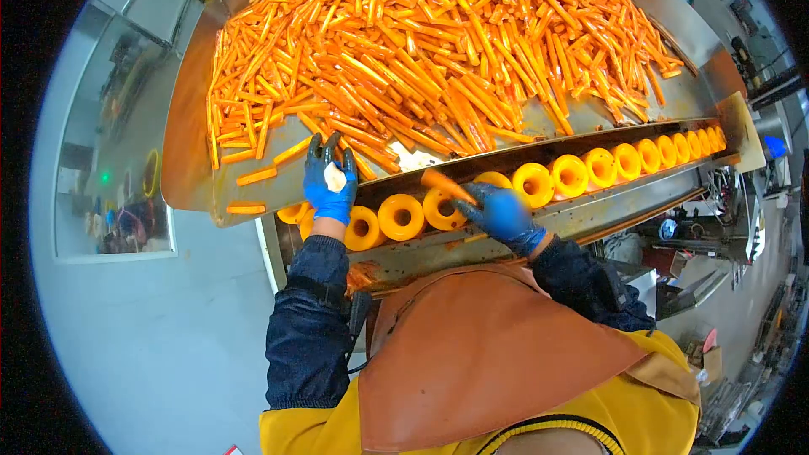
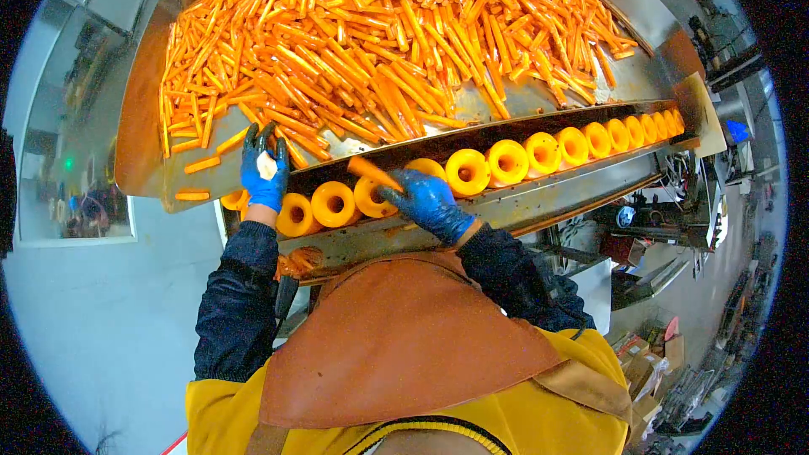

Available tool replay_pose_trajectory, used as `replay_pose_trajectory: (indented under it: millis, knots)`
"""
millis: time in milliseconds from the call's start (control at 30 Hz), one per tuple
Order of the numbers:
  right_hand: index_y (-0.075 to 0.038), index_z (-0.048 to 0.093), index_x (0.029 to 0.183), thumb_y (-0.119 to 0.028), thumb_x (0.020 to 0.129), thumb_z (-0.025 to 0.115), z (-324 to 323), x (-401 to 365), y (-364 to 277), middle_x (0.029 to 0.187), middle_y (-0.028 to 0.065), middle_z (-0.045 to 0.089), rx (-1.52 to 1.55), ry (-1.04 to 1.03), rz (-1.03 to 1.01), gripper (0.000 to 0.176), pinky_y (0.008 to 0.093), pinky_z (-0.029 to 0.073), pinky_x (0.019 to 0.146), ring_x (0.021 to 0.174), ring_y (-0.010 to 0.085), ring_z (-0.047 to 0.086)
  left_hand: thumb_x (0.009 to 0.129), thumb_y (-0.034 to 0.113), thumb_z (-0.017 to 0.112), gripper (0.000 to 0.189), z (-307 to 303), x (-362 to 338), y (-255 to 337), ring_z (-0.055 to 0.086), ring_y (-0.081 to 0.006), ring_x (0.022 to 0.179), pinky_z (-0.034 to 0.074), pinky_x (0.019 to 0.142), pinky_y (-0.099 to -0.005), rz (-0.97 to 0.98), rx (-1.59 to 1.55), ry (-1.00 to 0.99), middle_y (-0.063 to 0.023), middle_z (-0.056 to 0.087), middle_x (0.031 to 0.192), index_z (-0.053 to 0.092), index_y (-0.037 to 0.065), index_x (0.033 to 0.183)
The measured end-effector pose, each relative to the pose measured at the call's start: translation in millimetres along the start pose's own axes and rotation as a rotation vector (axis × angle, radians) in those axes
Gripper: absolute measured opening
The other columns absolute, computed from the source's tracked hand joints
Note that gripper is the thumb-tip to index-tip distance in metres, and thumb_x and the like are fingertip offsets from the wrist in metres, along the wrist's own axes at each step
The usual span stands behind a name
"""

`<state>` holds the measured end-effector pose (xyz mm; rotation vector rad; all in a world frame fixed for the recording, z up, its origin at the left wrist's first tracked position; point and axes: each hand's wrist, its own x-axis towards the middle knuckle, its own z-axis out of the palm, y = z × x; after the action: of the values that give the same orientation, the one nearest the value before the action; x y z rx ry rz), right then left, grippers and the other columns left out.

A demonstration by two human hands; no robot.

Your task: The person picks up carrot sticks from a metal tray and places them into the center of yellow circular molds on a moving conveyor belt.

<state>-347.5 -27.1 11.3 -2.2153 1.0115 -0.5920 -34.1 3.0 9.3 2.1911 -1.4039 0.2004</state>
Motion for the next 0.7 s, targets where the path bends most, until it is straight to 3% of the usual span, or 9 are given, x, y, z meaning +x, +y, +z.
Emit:
replay_pose_trajectory:
  millis: [100, 233, 367, 400, 433, 500, 600, 700]
  knots:
    - [-0.005, 0.066, 0.099, -0.028, 0.082, 0.068, -28, -4, -5, 0.086, 0.017, 0.066, -0.127, -0.19, -0.055, 0.029, 0.0431, 0.051, 0.064, 0.077, 0.0356, 0.064, 0.084, 0.026, 0.064, 0.035, 3, 0, -2, 0.054, -0.0367, 0.115, 0.046, 0.096, -0.0433, 0.034, -0.007, 0.044, -0.0193, 0.053, 0.131, 0.063, 0.018, 0.118]
    - [-0.007, 0.068, 0.098, -0.032, 0.079, 0.069, -39, 5, 6, 0.083, 0.0163, 0.065, -0.356, -0.381, -0.108, 0.032, 0.0433, 0.052, 0.066, 0.076, 0.0354, 0.064, 0.083, 0.026, 0.064, 0.036, 3, 0, -2, 0.055, -0.0368, 0.114, 0.047, 0.094, -0.0437, 0.026, 0.001, 0.042, -0.0185, 0.054, 0.132, 0.063, 0.019, 0.118]
    - [-0.007, 0.068, 0.095, -0.03, 0.079, 0.07, -36, 31, -6, 0.08, 0.0177, 0.064, -0.253, -0.175, -0.254, 0.029, 0.0442, 0.051, 0.062, 0.074, 0.0369, 0.064, 0.083, 0.027, 0.063, 0.036, 3, 0, -2, 0.056, -0.0373, 0.113, 0.047, 0.094, -0.0436, -0.011, 0.03, 0.017, -0.0186, 0.053, 0.132, 0.063, 0.02, 0.118]
    - [-0.006, 0.067, 0.093, -0.029, 0.08, 0.07, -44, 44, -9, 0.085, 0.0179, 0.064, -0.289, -0.15, -0.032, 0.027, 0.044, 0.051, 0.06, 0.076, 0.0362, 0.064, 0.083, 0.027, 0.063, 0.036, 3, 1, -2, 0.056, -0.0373, 0.113, 0.047, 0.094, -0.0436, -0.008, 0.029, 0.02, -0.0186, 0.054, 0.132, 0.063, 0.02, 0.119]
    - [-0.005, 0.066, 0.094, -0.028, 0.082, 0.07, -43, 63, -6, 0.087, 0.0175, 0.064, -0.221, 0.105, -0.071, 0.026, 0.0435, 0.051, 0.061, 0.075, 0.0361, 0.064, 0.083, 0.027, 0.063, 0.037, 2, 1, -1, 0.056, -0.0373, 0.114, 0.047, 0.093, -0.0437, -0.005, 0.025, 0.022, -0.0186, 0.054, 0.132, 0.063, 0.021, 0.119]
    - [-0.007, 0.065, 0.1, -0.029, 0.083, 0.068, -46, 98, -2, 0.086, 0.0158, 0.065, -0.332, 0.283, -0.108, 0.028, 0.0419, 0.053, 0.063, 0.076, 0.0351, 0.065, 0.083, 0.027, 0.063, 0.037, 2, 0, 1, 0.055, -0.0372, 0.114, 0.047, 0.094, -0.0438, -0.005, 0.023, 0.017, -0.0187, 0.053, 0.132, 0.063, 0.021, 0.12]
    - [-0.005, 0.065, 0.1, -0.028, 0.081, 0.069, -16, 139, 31, 0.087, 0.0179, 0.066, -0.55, 0.167, -0.034, 0.031, 0.0428, 0.053, 0.064, 0.078, 0.0344, 0.065, 0.083, 0.026, 0.063, 0.038, 1, 0, 0, 0.055, -0.0372, 0.115, 0.046, 0.094, -0.0439, -0.002, 0.019, 0.013, -0.019, 0.053, 0.132, 0.062, 0.021, 0.12]
    - [-0.003, 0.066, 0.1, -0.029, 0.079, 0.07, -44, 164, 39, 0.089, 0.0217, 0.067, -0.219, 0.014, 0.073, 0.033, 0.0435, 0.052, 0.065, 0.078, 0.0348, 0.066, 0.083, 0.026, 0.063, 0.038, 1, -1, -1, 0.054, -0.0374, 0.115, 0.045, 0.096, -0.0441, 0.005, 0.006, 0.014, -0.0197, 0.053, 0.132, 0.062, 0.021, 0.121]
